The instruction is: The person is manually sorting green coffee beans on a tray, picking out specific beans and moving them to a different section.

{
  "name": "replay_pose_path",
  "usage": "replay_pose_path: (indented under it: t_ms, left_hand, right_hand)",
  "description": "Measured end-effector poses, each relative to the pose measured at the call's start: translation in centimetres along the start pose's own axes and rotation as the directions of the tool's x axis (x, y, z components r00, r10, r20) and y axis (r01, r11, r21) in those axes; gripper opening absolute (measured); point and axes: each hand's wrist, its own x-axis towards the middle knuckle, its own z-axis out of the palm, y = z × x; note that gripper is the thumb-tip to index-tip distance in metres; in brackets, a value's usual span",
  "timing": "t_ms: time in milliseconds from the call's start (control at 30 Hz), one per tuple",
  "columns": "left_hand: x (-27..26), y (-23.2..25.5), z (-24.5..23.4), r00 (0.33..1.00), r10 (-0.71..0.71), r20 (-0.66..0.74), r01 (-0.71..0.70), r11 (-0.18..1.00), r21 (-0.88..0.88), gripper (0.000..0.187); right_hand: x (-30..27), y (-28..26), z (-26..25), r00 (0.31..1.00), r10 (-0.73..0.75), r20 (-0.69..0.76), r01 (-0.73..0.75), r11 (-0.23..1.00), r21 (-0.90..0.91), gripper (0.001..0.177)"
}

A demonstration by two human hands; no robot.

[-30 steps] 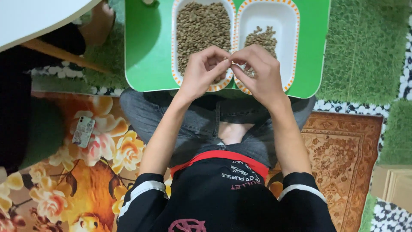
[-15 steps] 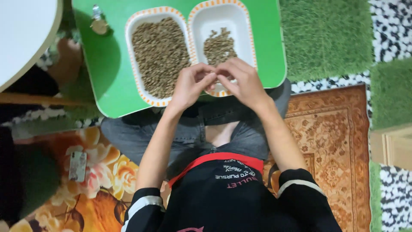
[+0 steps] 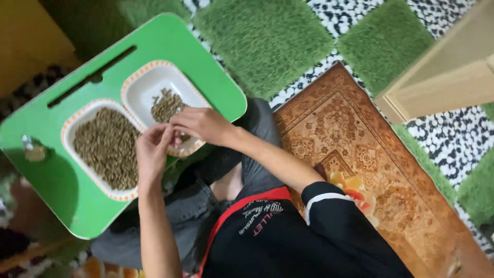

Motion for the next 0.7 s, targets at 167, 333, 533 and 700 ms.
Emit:
replay_pose_path:
  t_ms: [167, 333, 533, 700]
  left_hand:
    - [-0.2, -1.9, -1.2, 0.994, 0.078, -0.072, -0.079, 0.997, -0.004, 0.017]
    - [-0.6, -2.0, -1.1, 0.988, 0.118, -0.095, -0.124, 0.99, -0.061, 0.013]
    - [-0.5, -1.2, -0.3, 0.981, 0.191, -0.039, -0.194, 0.976, -0.097, 0.008]
    - [-0.7, -1.3, -0.2, 0.981, 0.193, -0.005, -0.193, 0.979, -0.071, 0.009]
  right_hand:
    - [0.2, 1.3, -0.4, 0.996, 0.07, 0.057, -0.068, 0.997, -0.039, 0.018]
    - [-0.4, 2.5, 0.1, 0.982, 0.144, 0.123, -0.13, 0.985, -0.112, 0.011]
    - [-0.4, 1.1, 0.1, 0.978, 0.09, 0.19, -0.096, 0.995, 0.02, 0.026]
    - [-1.8, 2.7, 4.0, 0.983, 0.075, 0.169, -0.074, 0.997, -0.013, 0.044]
